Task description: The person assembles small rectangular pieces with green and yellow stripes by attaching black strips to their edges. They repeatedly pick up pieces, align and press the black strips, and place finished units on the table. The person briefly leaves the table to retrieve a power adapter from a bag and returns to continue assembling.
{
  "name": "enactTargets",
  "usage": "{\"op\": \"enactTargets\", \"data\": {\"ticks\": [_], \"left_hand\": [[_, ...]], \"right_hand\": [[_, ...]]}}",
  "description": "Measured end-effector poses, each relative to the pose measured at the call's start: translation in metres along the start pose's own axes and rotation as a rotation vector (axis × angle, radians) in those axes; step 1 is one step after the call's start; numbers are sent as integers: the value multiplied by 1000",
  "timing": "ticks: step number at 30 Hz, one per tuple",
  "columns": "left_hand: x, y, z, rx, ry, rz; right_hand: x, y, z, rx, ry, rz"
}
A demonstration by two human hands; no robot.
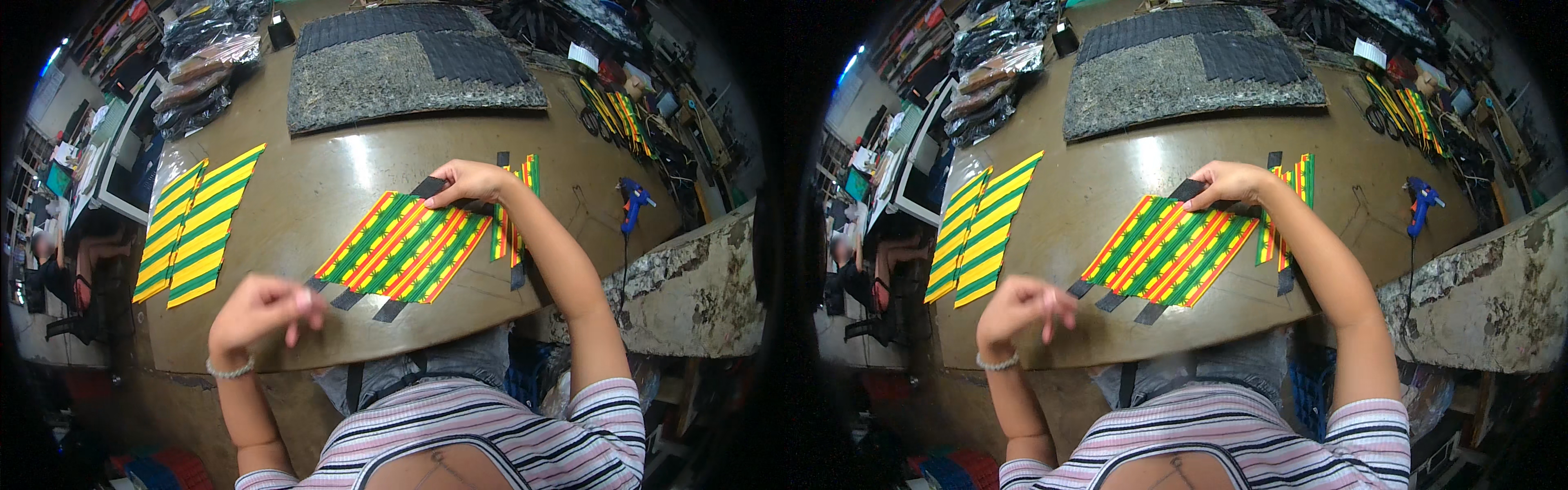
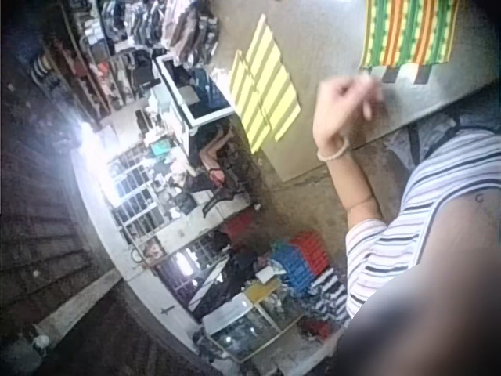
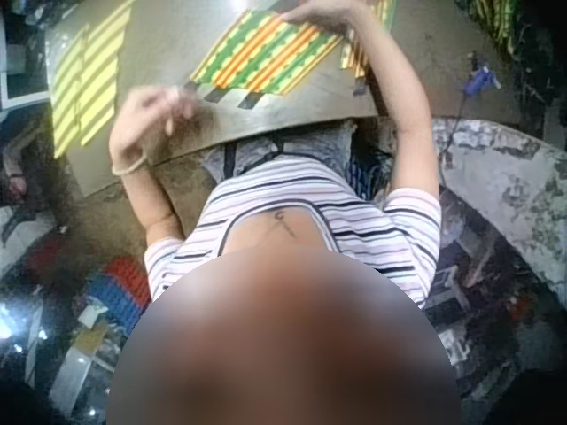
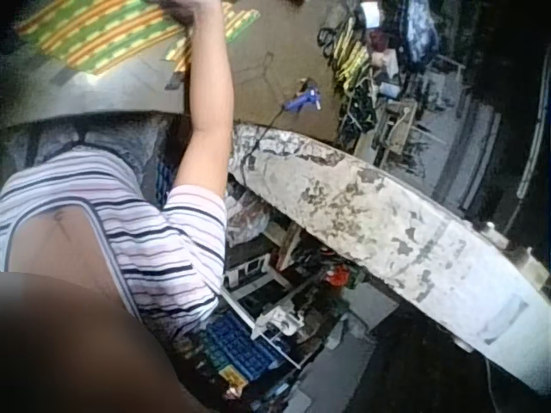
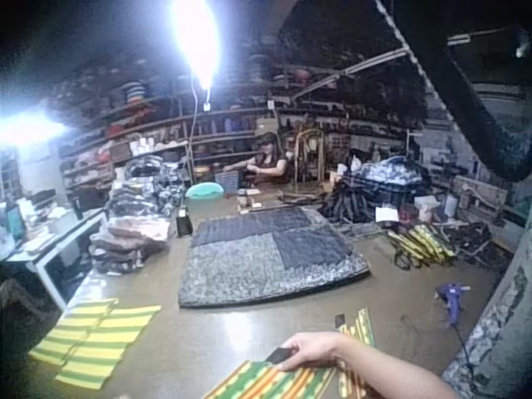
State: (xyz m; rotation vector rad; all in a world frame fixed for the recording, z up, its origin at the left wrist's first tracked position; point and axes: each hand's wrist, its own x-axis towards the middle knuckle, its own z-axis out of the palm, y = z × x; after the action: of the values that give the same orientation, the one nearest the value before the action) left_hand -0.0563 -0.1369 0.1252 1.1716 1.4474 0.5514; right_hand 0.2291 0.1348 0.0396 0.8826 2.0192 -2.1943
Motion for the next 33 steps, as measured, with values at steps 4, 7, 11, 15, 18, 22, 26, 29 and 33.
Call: {"op": "enactTargets", "data": {"ticks": [4,7,11,15,18,22,26,29,33], "left_hand": [[104,-3,21,256,426,521],[154,-13,26,-169,111,283],[167,-12,25,-259,81,160],[165,-9,26,-337,94,161],[166,-14,23,-283,94,110],[165,-17,23,-315,105,120],[158,-15,30,-270,164,166],[157,-13,35,-278,141,167],[160,-17,38,-85,242,242]], "right_hand": [[9,-11,8,-73,-37,-12],[15,-13,10,-106,-58,14],[25,-15,10,-180,-77,-7],[35,-18,16,-230,-46,-52],[35,-19,24,-280,-22,-76],[29,-21,34,-318,48,-51],[25,-23,41,-354,104,-140],[22,-26,44,-378,134,-129],[21,-23,45,-440,155,-111]]}}
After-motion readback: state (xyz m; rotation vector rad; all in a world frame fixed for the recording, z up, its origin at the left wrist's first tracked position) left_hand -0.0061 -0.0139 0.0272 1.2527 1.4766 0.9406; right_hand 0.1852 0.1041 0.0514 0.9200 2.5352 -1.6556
